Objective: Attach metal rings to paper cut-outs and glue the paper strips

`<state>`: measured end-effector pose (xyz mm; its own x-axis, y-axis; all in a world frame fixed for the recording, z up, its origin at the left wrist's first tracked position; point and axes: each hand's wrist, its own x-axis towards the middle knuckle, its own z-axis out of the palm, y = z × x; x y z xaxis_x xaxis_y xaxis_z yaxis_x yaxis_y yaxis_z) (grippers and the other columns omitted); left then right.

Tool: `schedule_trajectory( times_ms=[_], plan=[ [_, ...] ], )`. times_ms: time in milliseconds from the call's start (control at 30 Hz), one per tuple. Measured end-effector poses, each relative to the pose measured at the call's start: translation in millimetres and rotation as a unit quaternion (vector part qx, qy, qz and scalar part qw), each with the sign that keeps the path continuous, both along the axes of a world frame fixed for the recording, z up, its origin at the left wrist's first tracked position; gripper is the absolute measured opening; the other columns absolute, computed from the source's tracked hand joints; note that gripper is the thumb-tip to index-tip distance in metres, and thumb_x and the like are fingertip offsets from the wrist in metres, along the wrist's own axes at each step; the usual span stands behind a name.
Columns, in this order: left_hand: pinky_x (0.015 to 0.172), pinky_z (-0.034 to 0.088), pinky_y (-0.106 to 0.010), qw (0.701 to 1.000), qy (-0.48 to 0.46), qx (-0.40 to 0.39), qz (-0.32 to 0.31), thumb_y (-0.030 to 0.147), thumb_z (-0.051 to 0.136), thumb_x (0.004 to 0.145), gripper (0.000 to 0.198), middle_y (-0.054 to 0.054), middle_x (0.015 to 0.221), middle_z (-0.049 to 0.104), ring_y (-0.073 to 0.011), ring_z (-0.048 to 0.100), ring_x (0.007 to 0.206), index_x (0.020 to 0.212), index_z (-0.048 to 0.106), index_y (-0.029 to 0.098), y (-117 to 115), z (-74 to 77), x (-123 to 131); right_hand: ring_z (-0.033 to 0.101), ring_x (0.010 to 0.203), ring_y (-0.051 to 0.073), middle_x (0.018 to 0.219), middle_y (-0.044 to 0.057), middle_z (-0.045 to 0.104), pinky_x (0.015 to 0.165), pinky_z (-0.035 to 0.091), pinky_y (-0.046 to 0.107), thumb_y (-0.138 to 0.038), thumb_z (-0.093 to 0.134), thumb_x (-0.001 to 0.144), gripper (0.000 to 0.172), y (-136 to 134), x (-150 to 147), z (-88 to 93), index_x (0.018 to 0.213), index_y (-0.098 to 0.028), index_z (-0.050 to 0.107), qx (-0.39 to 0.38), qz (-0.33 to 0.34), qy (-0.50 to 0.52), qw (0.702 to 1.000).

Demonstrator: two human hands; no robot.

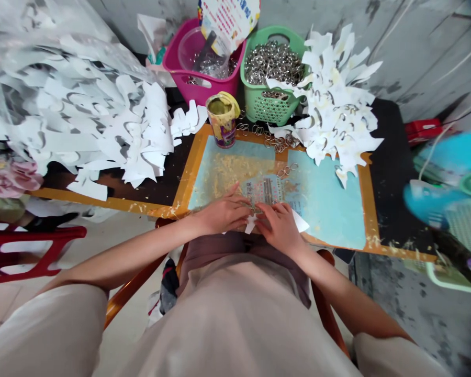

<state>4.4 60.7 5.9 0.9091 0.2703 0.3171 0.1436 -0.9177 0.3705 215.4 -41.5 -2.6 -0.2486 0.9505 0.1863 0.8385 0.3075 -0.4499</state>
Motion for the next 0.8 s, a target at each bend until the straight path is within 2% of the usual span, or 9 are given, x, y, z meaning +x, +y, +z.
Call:
schedule_trajectory(
  times_ms=[167, 267, 400, 567, 667, 800],
  plan=[
    [0.121, 0.024, -0.056, 0.999, 0.025, 0.016, -0.021, 0.017, 0.054, 0.095, 0.018, -0.002, 0.081, 0.072, -0.0199, 0.064, 0.109, 0.091, 0.07, 0.022, 1, 5.6, 3, 0.058, 0.092, 0.025, 0.089, 0.003, 0.076, 0.087, 0.036, 0.039, -0.028, 0.058, 0.094, 0.024, 2, 1, 2.6, 0.117, -0.021, 0.061, -0.002, 0.01, 0.001, 1.0],
    [0.12, 0.028, -0.055, 0.999, 0.036, 0.038, -0.013, 0.013, 0.049, 0.097, 0.024, -0.002, 0.08, 0.07, -0.0176, 0.065, 0.102, 0.09, 0.07, 0.022, -3, 5.9, 4, 0.057, 0.09, 0.023, 0.087, 0.003, 0.075, 0.085, 0.034, 0.039, -0.029, 0.055, 0.097, 0.016, 3, 1, 3.1, 0.107, -0.021, 0.065, 0.009, 0.022, -0.022, 0.999],
    [0.118, 0.034, -0.051, 0.998, 0.004, 0.057, 0.011, 0.011, 0.041, 0.099, 0.028, -0.004, 0.083, 0.069, -0.0163, 0.065, 0.096, 0.091, 0.067, 0.018, -9, -3.6, 4, 0.054, 0.087, 0.022, 0.08, 0.003, 0.071, 0.085, 0.031, 0.039, -0.028, 0.05, 0.099, 0.02, 4, 1, 3.2, 0.095, -0.022, 0.069, 0.038, 0.04, -0.056, 0.997],
    [0.114, 0.038, -0.052, 0.996, -0.043, 0.033, 0.07, 0.017, 0.045, 0.099, 0.022, -0.005, 0.085, 0.069, -0.0178, 0.066, 0.093, 0.09, 0.065, 0.017, -13, -16.2, 9, 0.053, 0.087, 0.021, 0.079, 0.003, 0.071, 0.085, 0.03, 0.04, -0.036, 0.052, 0.099, 0.025, 7, 0, 4.1, 0.09, -0.022, 0.069, 0.038, 0.035, -0.062, 0.997],
    [0.116, 0.036, -0.052, 0.996, -0.034, 0.033, 0.069, 0.015, 0.045, 0.097, 0.021, -0.005, 0.086, 0.069, -0.0182, 0.066, 0.096, 0.09, 0.065, 0.017, -14, -15.0, 7, 0.054, 0.087, 0.022, 0.077, 0.003, 0.069, 0.085, 0.03, 0.04, -0.037, 0.053, 0.099, 0.025, 9, 0, 5.5, 0.086, -0.022, 0.069, 0.039, 0.038, -0.074, 0.996],
    [0.122, 0.023, -0.055, 0.999, -0.004, 0.039, 0.024, 0.012, 0.049, 0.093, 0.02, -0.005, 0.096, 0.071, -0.0199, 0.062, 0.116, 0.098, 0.066, 0.021, -21, -10.0, -6, 0.054, 0.09, 0.022, 0.08, 0.003, 0.07, 0.089, 0.03, 0.042, -0.033, 0.05, 0.1, 0.023, 2, 3, 8.5, 0.093, -0.023, 0.07, 0.031, 0.065, -0.084, 0.994]
  ],
)
